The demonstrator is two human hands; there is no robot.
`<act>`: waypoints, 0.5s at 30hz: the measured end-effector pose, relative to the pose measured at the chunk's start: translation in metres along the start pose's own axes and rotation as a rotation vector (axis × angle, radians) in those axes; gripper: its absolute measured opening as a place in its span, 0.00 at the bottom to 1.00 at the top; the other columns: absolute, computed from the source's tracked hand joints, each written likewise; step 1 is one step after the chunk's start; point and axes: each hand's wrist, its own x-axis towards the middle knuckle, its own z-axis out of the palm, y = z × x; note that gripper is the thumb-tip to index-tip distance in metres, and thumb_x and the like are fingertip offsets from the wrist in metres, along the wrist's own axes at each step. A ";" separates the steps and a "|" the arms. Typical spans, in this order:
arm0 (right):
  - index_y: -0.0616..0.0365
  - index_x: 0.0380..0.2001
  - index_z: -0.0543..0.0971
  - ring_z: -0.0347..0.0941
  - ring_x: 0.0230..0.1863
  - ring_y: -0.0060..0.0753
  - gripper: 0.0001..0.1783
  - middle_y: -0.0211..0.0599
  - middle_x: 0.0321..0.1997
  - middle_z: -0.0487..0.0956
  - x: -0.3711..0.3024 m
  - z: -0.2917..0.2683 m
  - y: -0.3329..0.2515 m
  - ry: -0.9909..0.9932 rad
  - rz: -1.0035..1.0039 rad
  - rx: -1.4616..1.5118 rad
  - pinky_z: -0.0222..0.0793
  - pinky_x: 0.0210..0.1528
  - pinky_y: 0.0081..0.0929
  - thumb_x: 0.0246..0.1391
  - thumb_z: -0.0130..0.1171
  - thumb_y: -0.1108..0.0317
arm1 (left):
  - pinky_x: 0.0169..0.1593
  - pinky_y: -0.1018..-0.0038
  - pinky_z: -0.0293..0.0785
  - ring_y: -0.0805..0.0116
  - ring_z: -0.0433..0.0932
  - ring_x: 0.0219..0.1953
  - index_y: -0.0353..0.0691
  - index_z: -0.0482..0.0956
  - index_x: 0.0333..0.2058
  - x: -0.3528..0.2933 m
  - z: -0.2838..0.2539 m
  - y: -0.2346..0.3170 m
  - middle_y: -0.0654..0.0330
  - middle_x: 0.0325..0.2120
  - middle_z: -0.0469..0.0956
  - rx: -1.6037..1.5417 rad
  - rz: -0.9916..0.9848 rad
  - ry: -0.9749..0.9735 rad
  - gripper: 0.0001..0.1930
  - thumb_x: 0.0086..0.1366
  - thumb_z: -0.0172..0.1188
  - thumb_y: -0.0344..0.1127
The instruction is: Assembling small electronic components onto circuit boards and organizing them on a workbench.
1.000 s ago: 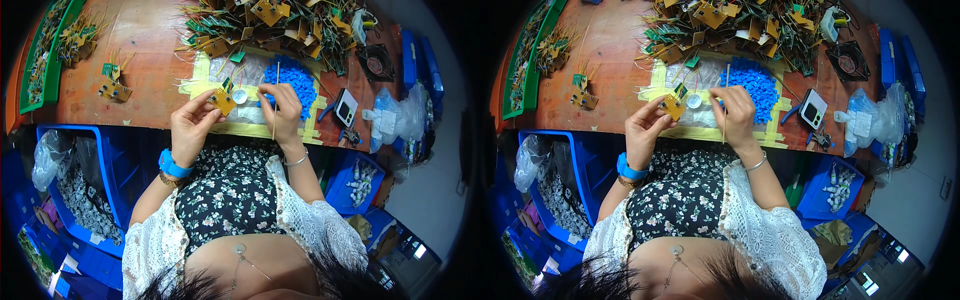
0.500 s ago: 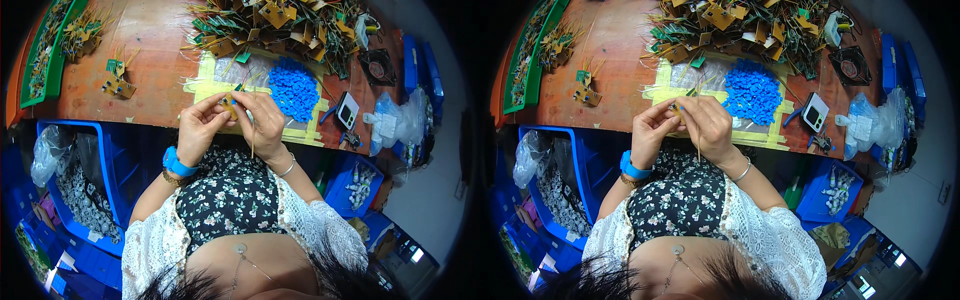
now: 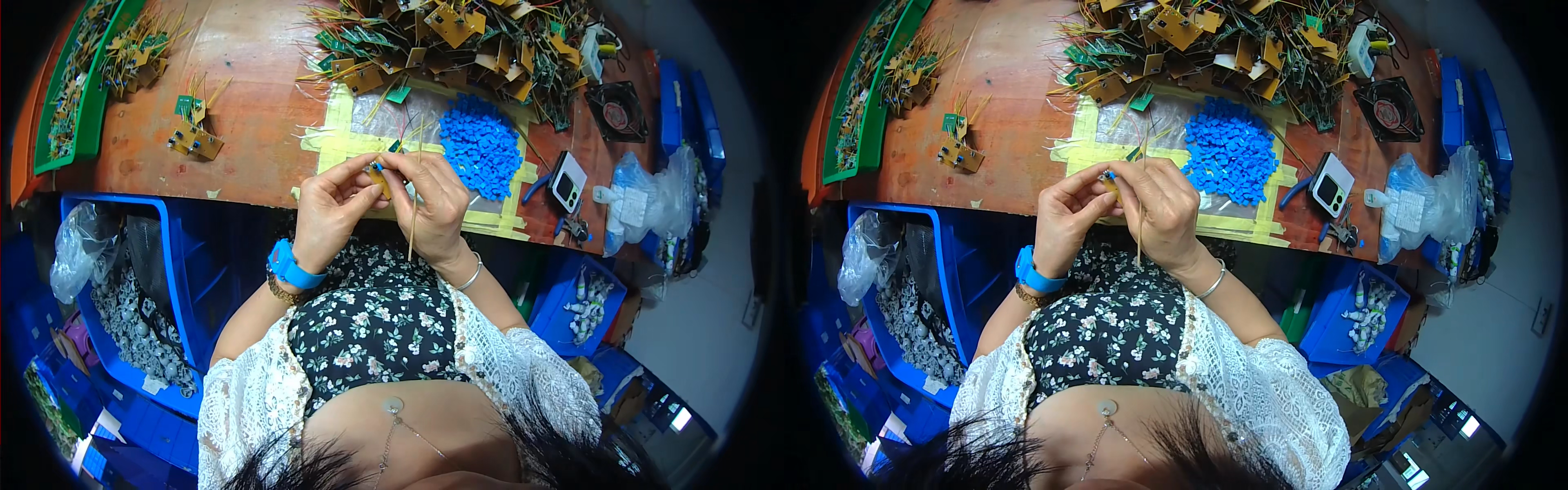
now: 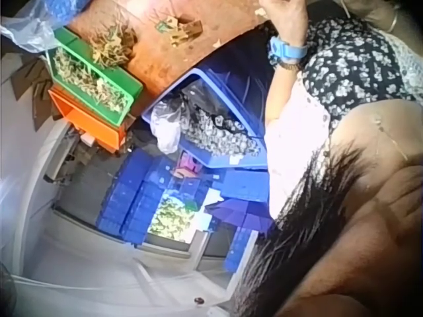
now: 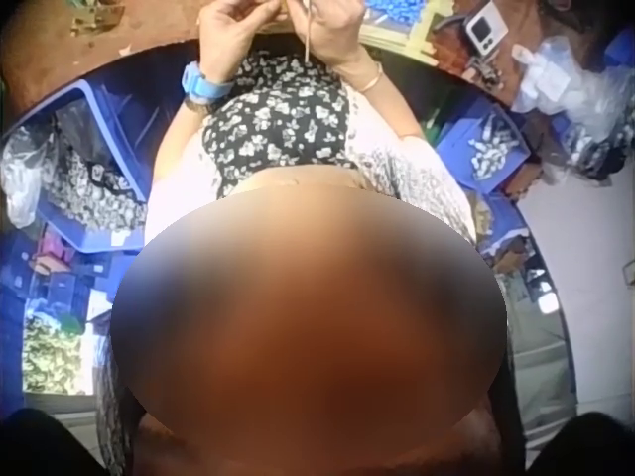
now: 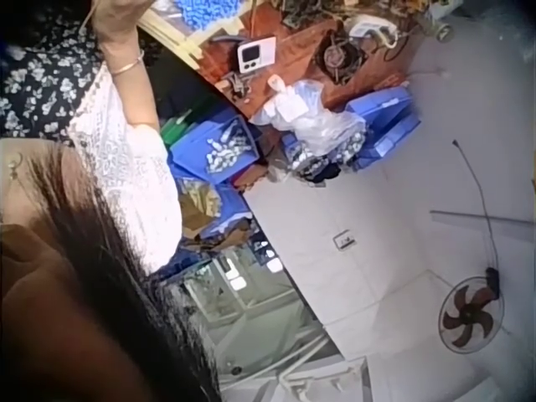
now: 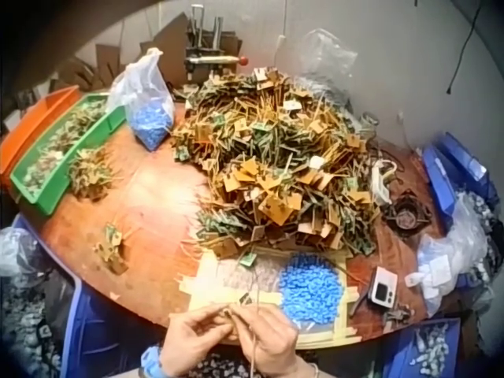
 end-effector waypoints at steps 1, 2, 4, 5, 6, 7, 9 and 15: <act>0.61 0.36 0.80 0.76 0.29 0.42 0.15 0.40 0.25 0.78 0.000 0.000 0.000 0.000 0.000 0.001 0.72 0.33 0.33 0.41 0.65 0.82 | 0.42 0.79 0.80 0.73 0.80 0.35 0.29 0.72 0.55 0.000 0.000 0.000 0.59 0.33 0.79 0.001 0.000 0.001 0.20 0.63 0.57 0.20; 0.61 0.36 0.80 0.76 0.29 0.41 0.15 0.40 0.25 0.78 0.000 -0.001 -0.001 0.002 0.009 0.009 0.72 0.32 0.32 0.41 0.66 0.82 | 0.42 0.79 0.80 0.73 0.80 0.35 0.29 0.72 0.55 0.000 0.000 -0.001 0.59 0.33 0.79 0.007 0.007 0.000 0.20 0.63 0.57 0.20; 0.61 0.36 0.80 0.76 0.28 0.41 0.15 0.39 0.25 0.78 0.000 -0.001 -0.001 0.004 0.019 0.017 0.72 0.32 0.32 0.41 0.66 0.81 | 0.42 0.79 0.80 0.73 0.80 0.35 0.29 0.72 0.55 0.000 0.000 -0.001 0.59 0.33 0.79 0.013 0.013 -0.001 0.20 0.63 0.57 0.20; 0.61 0.36 0.80 0.75 0.28 0.41 0.15 0.39 0.25 0.78 0.000 0.000 0.000 0.006 0.012 0.011 0.72 0.32 0.32 0.41 0.66 0.81 | 0.42 0.79 0.80 0.73 0.80 0.35 0.28 0.72 0.55 0.000 0.000 -0.002 0.59 0.33 0.79 0.007 0.007 -0.003 0.20 0.63 0.57 0.20; 0.60 0.35 0.80 0.75 0.28 0.40 0.15 0.39 0.25 0.78 0.000 0.000 0.000 0.008 0.006 0.006 0.71 0.31 0.32 0.41 0.67 0.81 | 0.42 0.79 0.79 0.73 0.80 0.35 0.28 0.72 0.55 0.001 0.000 -0.002 0.59 0.33 0.79 0.000 0.002 -0.005 0.20 0.63 0.57 0.20; 0.60 0.35 0.80 0.75 0.28 0.40 0.15 0.39 0.25 0.78 0.000 0.000 0.000 0.008 0.007 0.006 0.71 0.31 0.32 0.41 0.67 0.81 | 0.42 0.79 0.79 0.73 0.80 0.35 0.28 0.72 0.55 0.001 0.000 -0.001 0.59 0.33 0.79 0.001 0.002 -0.006 0.20 0.63 0.57 0.20; 0.60 0.35 0.80 0.75 0.28 0.40 0.14 0.39 0.24 0.78 0.001 0.000 0.000 0.009 -0.002 -0.006 0.71 0.31 0.32 0.41 0.67 0.81 | 0.42 0.79 0.79 0.73 0.80 0.35 0.28 0.72 0.54 0.000 0.000 -0.001 0.60 0.32 0.79 0.015 0.016 -0.007 0.20 0.63 0.57 0.21; 0.61 0.35 0.81 0.78 0.32 0.37 0.14 0.38 0.30 0.82 -0.002 0.000 -0.004 -0.036 0.047 -0.007 0.73 0.35 0.29 0.40 0.68 0.82 | 0.37 0.81 0.80 0.76 0.80 0.31 0.28 0.77 0.49 0.000 0.002 0.004 0.57 0.32 0.81 -0.051 -0.004 0.057 0.13 0.67 0.56 0.27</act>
